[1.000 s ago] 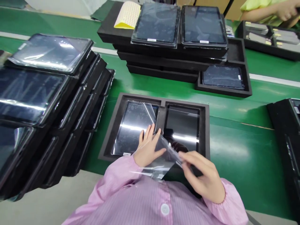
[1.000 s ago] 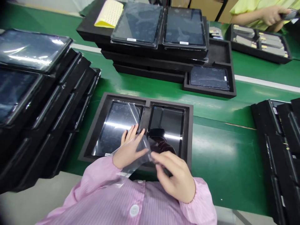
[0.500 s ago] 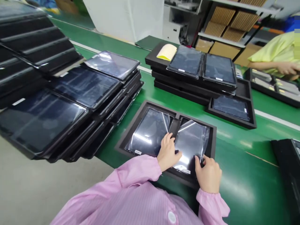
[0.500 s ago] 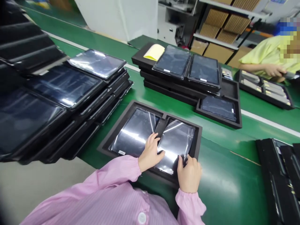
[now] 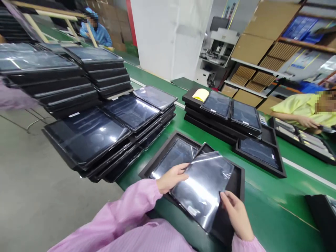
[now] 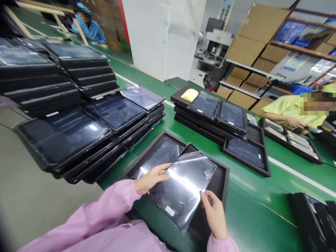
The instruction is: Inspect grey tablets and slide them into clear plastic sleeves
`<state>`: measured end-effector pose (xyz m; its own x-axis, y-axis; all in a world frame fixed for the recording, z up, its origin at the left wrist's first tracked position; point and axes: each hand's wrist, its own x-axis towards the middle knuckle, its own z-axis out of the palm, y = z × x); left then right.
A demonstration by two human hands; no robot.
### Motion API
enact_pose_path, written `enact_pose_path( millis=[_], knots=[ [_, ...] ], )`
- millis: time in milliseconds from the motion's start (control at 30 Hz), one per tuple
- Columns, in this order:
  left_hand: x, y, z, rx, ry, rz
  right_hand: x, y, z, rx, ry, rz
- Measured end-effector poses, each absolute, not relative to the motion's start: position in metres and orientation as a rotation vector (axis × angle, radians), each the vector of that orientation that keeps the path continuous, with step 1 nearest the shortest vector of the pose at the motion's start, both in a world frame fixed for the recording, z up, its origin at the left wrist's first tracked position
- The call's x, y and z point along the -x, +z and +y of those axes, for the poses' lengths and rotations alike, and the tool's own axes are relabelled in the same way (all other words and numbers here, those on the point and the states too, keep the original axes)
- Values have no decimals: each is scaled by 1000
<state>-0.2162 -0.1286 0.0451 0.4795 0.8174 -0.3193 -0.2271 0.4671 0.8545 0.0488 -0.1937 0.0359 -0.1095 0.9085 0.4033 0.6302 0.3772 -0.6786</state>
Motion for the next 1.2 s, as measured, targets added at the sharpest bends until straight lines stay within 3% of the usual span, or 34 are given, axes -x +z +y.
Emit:
enact_pose_path(
  millis=[167, 367, 833, 1033, 1200],
  knots=[
    [278, 49, -110, -1115, 743, 1115, 8, 22, -163, 1472, 826, -1717],
    [277, 52, -102, -1332, 607, 1672, 32, 3, -120, 1615, 1065, -1716],
    [263, 60, -73, -966, 695, 1501, 35, 2, -108, 1991, 983, -1825],
    [256, 74, -64, -892, 686, 1193, 33, 7, -110, 1930, 981, -1727],
    [259, 74, -71, -944, 877, 1083, 25, 18, -107, 1692, 905, -1519]
  ],
)
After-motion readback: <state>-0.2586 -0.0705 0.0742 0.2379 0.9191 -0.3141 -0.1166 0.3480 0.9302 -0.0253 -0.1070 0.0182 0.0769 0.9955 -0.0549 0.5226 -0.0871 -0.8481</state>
